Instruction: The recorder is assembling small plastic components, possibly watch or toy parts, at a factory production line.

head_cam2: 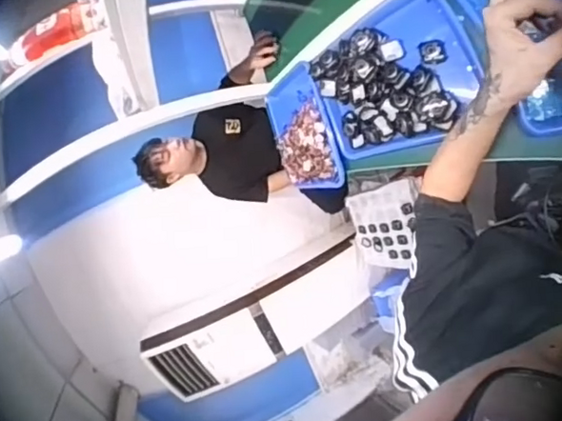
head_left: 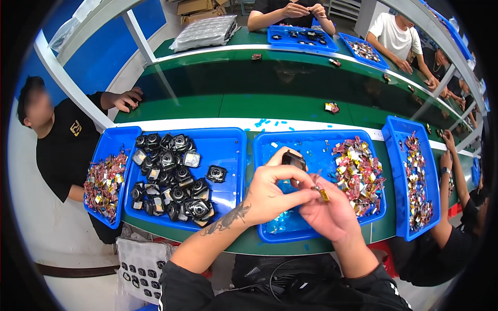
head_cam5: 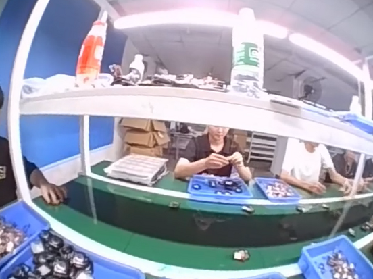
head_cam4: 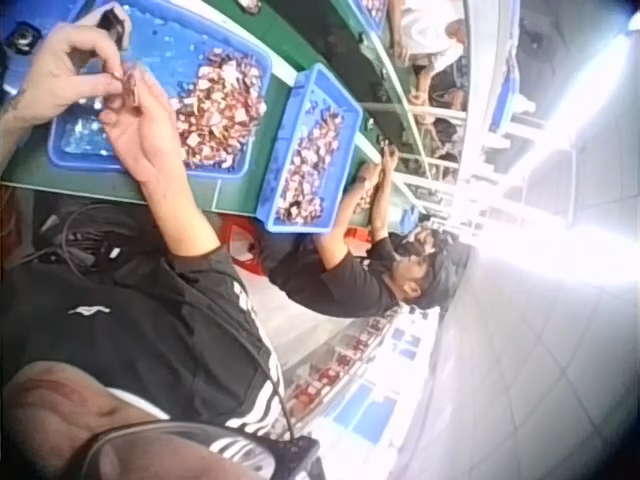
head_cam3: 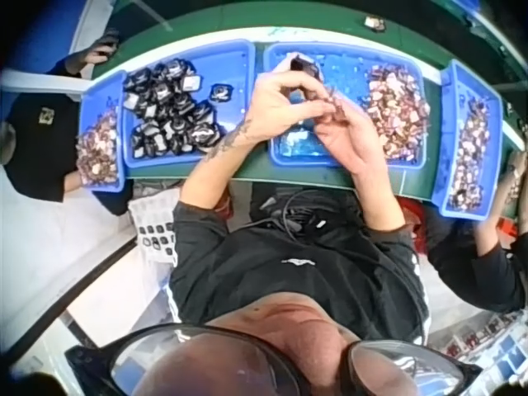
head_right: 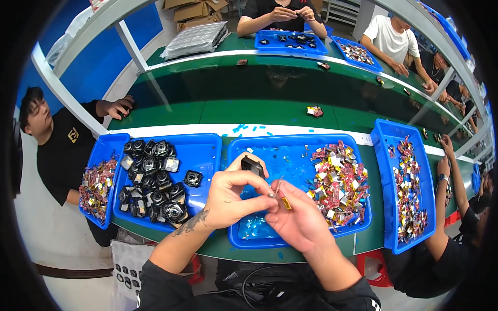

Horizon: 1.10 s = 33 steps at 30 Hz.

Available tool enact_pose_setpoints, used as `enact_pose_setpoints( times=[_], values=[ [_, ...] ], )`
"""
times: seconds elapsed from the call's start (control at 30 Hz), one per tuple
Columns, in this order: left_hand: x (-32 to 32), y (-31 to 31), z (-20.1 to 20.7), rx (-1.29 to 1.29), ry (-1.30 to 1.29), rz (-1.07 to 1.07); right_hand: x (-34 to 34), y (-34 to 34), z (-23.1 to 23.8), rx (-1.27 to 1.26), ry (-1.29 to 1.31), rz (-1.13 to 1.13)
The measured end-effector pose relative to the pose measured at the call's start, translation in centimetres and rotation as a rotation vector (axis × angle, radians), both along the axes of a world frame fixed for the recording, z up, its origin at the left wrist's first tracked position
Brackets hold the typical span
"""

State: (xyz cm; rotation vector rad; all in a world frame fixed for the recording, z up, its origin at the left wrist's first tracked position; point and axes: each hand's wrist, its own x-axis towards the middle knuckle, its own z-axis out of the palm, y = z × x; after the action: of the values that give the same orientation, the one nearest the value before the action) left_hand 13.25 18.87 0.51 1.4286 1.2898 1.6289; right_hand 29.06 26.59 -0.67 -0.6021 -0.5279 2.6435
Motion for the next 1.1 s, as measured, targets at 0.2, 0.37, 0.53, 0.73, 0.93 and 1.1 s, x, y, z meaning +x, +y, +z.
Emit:
enact_pose_setpoints(
  times=[0.2,0.37,0.53,0.73,0.93,1.1],
  values=[
    [-0.2,0.0,0.0,0.021,0.238,0.205,0.3,0.4,2.2,1.176,-0.262,-0.393],
    [-0.1,0.3,-0.4,0.083,0.344,0.205,1.1,2.2,4.4,1.492,-0.448,-0.041],
    [0.0,0.1,-0.5,0.153,0.403,0.229,1.2,3.1,4.3,1.117,-0.415,0.088],
    [0.0,0.1,-0.4,0.046,0.337,0.145,1.4,4.4,3.4,0.984,-0.276,0.216],
    [-0.2,0.2,-0.6,0.138,0.404,0.113,0.6,4.0,2.5,1.017,-0.312,0.288],
    [-0.1,0.2,-0.5,0.105,0.352,0.189,-0.6,3.9,2.2,1.73,-0.618,-0.056]
  ],
)
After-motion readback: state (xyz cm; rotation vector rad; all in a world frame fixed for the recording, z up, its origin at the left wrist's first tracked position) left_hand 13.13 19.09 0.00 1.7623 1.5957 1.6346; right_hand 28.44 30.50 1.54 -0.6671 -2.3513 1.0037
